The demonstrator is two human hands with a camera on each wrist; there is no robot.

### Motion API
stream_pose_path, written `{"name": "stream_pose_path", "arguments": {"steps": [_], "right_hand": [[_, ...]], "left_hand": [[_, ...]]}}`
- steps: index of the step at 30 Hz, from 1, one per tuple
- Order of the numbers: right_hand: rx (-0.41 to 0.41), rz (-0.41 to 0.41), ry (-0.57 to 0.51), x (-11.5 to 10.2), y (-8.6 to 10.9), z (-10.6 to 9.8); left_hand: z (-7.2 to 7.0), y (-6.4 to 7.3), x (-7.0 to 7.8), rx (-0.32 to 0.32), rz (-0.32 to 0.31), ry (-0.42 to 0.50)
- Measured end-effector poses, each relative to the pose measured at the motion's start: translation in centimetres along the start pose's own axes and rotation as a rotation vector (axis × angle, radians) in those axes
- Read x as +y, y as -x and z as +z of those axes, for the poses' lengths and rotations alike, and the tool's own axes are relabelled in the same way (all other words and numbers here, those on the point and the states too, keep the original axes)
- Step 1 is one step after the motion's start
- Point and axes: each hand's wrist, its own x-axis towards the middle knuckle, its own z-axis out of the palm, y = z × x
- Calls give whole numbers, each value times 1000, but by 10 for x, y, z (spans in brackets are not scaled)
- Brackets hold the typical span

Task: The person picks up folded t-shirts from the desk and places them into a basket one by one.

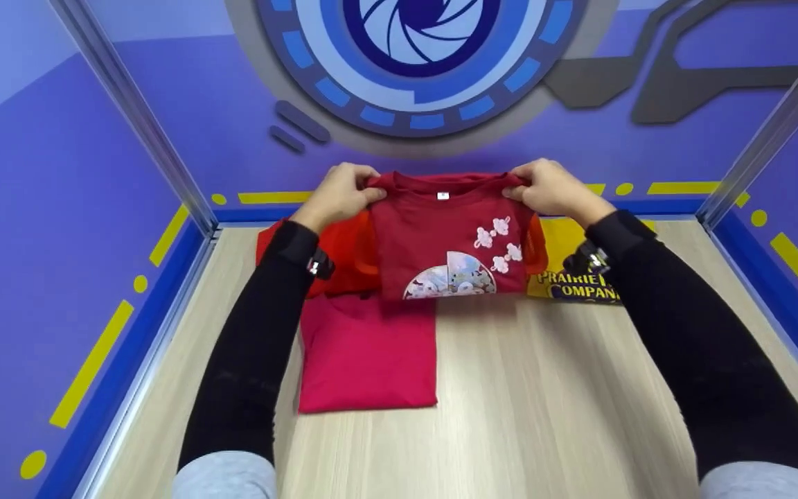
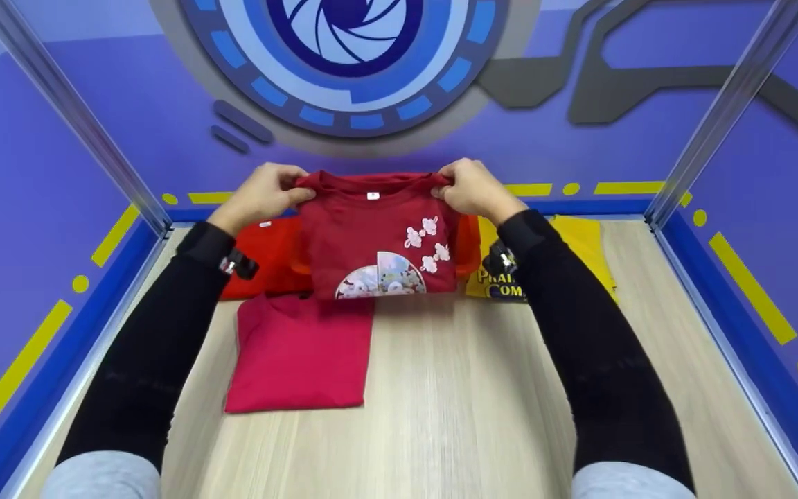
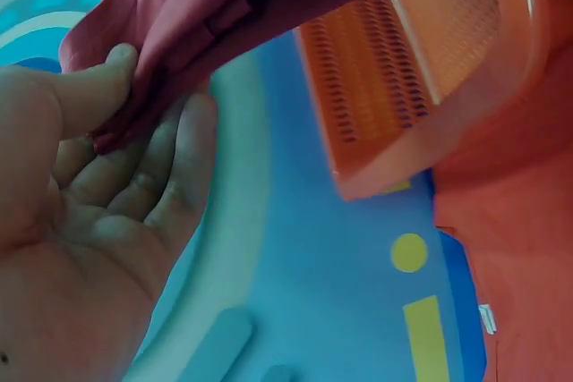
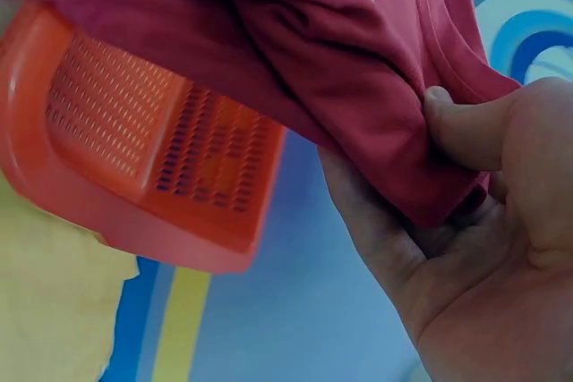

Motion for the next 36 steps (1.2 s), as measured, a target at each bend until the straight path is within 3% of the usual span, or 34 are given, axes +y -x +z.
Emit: {"name": "stream_pose_path", "arguments": {"steps": [5, 12, 16, 22, 29, 31, 33, 36], "right_hand": [[-34, 62, 15, 7, -19, 17], [-71, 87, 20, 11, -40, 59], [-126, 83, 60, 20, -43, 70], [-196, 9, 189, 26, -49, 74], [-283, 30, 285, 28, -51, 70], [-290, 34, 299, 29, -51, 71], [-287, 34, 307, 31, -51, 73], [-273, 32, 316, 32, -51, 75]], "left_hand": [[15, -17, -9, 22, -53, -118], [40, -22, -30, 51, -164, -287], [55, -28, -37, 16, -184, -328], [66, -39, -34, -58, -220, -414], [83, -49, -27, -134, -193, -495], [89, -57, -32, -152, -190, -504], [98, -71, -49, -133, -175, -523], [106, -83, -60, -128, -191, -520]]}}
